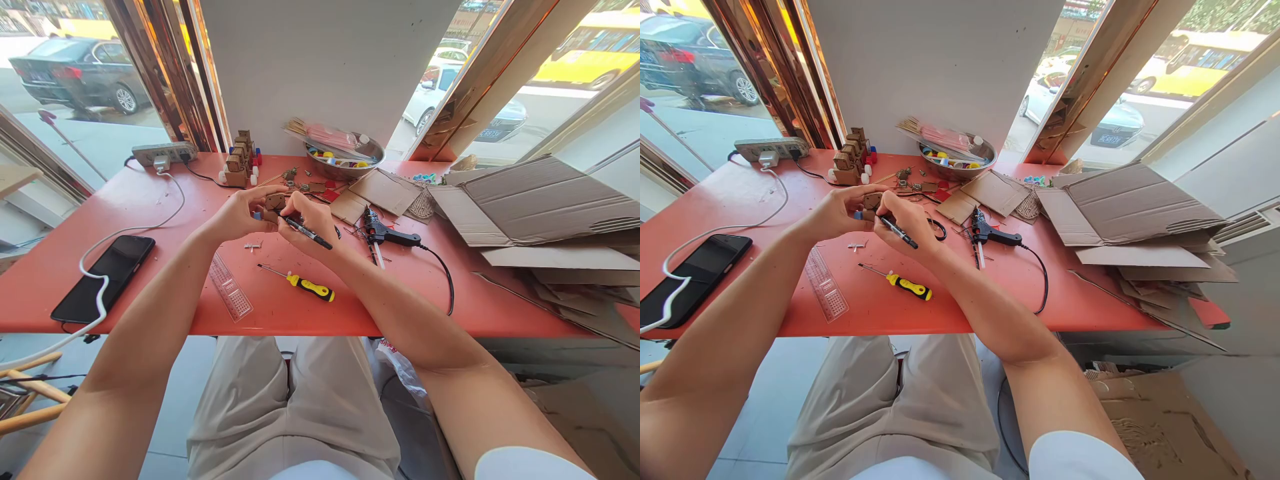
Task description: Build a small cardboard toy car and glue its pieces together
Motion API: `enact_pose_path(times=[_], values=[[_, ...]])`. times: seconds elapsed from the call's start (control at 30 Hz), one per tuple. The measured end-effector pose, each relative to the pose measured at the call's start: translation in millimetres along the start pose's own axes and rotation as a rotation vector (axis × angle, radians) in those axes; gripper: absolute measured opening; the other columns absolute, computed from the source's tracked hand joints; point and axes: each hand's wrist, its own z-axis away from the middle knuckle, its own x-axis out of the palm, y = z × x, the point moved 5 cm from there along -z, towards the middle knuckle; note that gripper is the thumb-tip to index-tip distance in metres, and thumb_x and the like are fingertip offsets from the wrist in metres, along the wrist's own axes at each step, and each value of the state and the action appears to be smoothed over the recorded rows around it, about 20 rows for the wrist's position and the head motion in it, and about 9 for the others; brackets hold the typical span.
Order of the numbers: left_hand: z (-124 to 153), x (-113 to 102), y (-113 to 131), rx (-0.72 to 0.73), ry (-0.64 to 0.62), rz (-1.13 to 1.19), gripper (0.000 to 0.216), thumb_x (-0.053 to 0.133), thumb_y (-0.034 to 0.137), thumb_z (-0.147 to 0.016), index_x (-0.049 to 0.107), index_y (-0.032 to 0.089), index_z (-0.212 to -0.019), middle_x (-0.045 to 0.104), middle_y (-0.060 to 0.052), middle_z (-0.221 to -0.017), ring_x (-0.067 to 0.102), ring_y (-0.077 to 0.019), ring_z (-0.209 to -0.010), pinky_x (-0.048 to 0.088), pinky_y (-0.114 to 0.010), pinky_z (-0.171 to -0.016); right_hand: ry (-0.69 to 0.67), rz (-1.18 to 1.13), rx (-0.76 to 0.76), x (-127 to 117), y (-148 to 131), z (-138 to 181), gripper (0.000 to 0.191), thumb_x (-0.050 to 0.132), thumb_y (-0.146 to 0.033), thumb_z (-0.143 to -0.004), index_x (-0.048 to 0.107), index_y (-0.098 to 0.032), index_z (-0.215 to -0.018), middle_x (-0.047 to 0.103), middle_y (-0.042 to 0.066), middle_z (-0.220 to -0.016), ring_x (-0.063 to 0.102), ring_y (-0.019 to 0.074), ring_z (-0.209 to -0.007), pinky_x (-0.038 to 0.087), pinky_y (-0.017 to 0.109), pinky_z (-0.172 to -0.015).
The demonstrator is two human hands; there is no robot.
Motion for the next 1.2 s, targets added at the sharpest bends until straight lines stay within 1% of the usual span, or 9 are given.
enact_pose_path(times=[0.17,0.33,0.4,0.5,0.6,0.67,0.83,1.0,1.2], values=[[-1,-1,-3,0.009,0.006,0.012,0.084,0.097,0.047,-0.062,0.076,0.022,-0.140,0.081,-0.011,-0.128,0.076,-0.0285,-0.100,0.060,-0.038,-0.082,0.034,-0.003,0.004,0,2,-1,0.011,0.057,-0.020,-0.082,0.048,-0.027,-0.081,0.064,-0.004,-0.076,0.058,0.0129,-0.068,0.050,0.027,-0.072],[-1,-1,-5,-0.007,0.026,0.000,0.084,0.098,0.046,-0.060,0.077,0.024,-0.139,0.081,-0.011,-0.130,0.076,-0.0279,-0.102,0.062,-0.038,-0.083,0.170,-0.004,0.068,-7,-5,2,0.014,0.056,-0.019,-0.084,0.046,-0.027,-0.079,0.061,-0.005,-0.074,0.058,0.0120,-0.067,0.050,0.026,-0.072],[0,-1,-5,-0.007,0.025,0.001,0.083,0.098,0.045,-0.060,0.077,0.024,-0.138,0.081,-0.011,-0.131,0.076,-0.0280,-0.103,0.062,-0.037,-0.083,0.187,0.006,0.099,-9,-8,3,0.014,0.057,-0.020,-0.085,0.046,-0.027,-0.079,0.061,-0.005,-0.074,0.058,0.0117,-0.067,0.051,0.026,-0.071],[0,0,-4,-0.002,0.017,0.013,0.082,0.098,0.044,-0.061,0.077,0.023,-0.138,0.080,-0.011,-0.131,0.077,-0.0288,-0.104,0.062,-0.037,-0.082,0.153,0.015,0.099,-7,-8,3,0.014,0.058,-0.020,-0.084,0.048,-0.027,-0.078,0.065,-0.004,-0.076,0.058,0.0122,-0.067,0.051,0.026,-0.071],[0,0,-3,-0.005,0.019,0.012,0.082,0.098,0.044,-0.062,0.077,0.023,-0.138,0.081,-0.012,-0.130,0.077,-0.0296,-0.105,0.062,-0.037,-0.083,0.056,0.006,0.079,-2,-1,0,0.014,0.060,-0.024,-0.083,0.048,-0.027,-0.077,0.067,-0.003,-0.076,0.059,0.0135,-0.068,0.052,0.027,-0.070],[1,0,-2,-0.008,0.018,0.007,0.082,0.098,0.044,-0.062,0.077,0.023,-0.139,0.080,-0.012,-0.131,0.076,-0.0296,-0.105,0.062,-0.037,-0.083,0.016,-0.003,0.076,0,4,-1,0.014,0.061,-0.028,-0.084,0.049,-0.027,-0.078,0.067,-0.002,-0.076,0.061,0.0143,-0.068,0.052,0.027,-0.069],[1,0,1,-0.004,0.012,0.002,0.082,0.097,0.045,-0.063,0.077,0.022,-0.139,0.080,-0.012,-0.132,0.076,-0.0295,-0.105,0.061,-0.038,-0.083,0.063,-0.039,0.082,-2,-1,2,0.014,0.061,-0.032,-0.087,0.050,-0.027,-0.079,0.070,-0.001,-0.077,0.066,0.0150,-0.070,0.052,0.027,-0.070],[0,1,0,-0.013,0.011,0.001,0.082,0.096,0.045,-0.062,0.077,0.022,-0.139,0.080,-0.011,-0.131,0.076,-0.0296,-0.104,0.061,-0.037,-0.083,0.097,-0.033,0.108,-4,-10,5,0.011,0.059,-0.027,-0.088,0.051,-0.027,-0.079,0.070,-0.001,-0.078,0.067,0.0156,-0.072,0.053,0.028,-0.073],[0,-1,-2,-0.006,0.028,-0.008,0.082,0.095,0.044,-0.061,0.077,0.022,-0.138,0.081,-0.010,-0.128,0.075,-0.0276,-0.101,0.060,-0.036,-0.081,0.098,0.019,0.119,-3,-8,3,0.012,0.056,-0.021,-0.084,0.048,-0.027,-0.078,0.066,-0.002,-0.076,0.064,0.0146,-0.071,0.052,0.027,-0.072]])
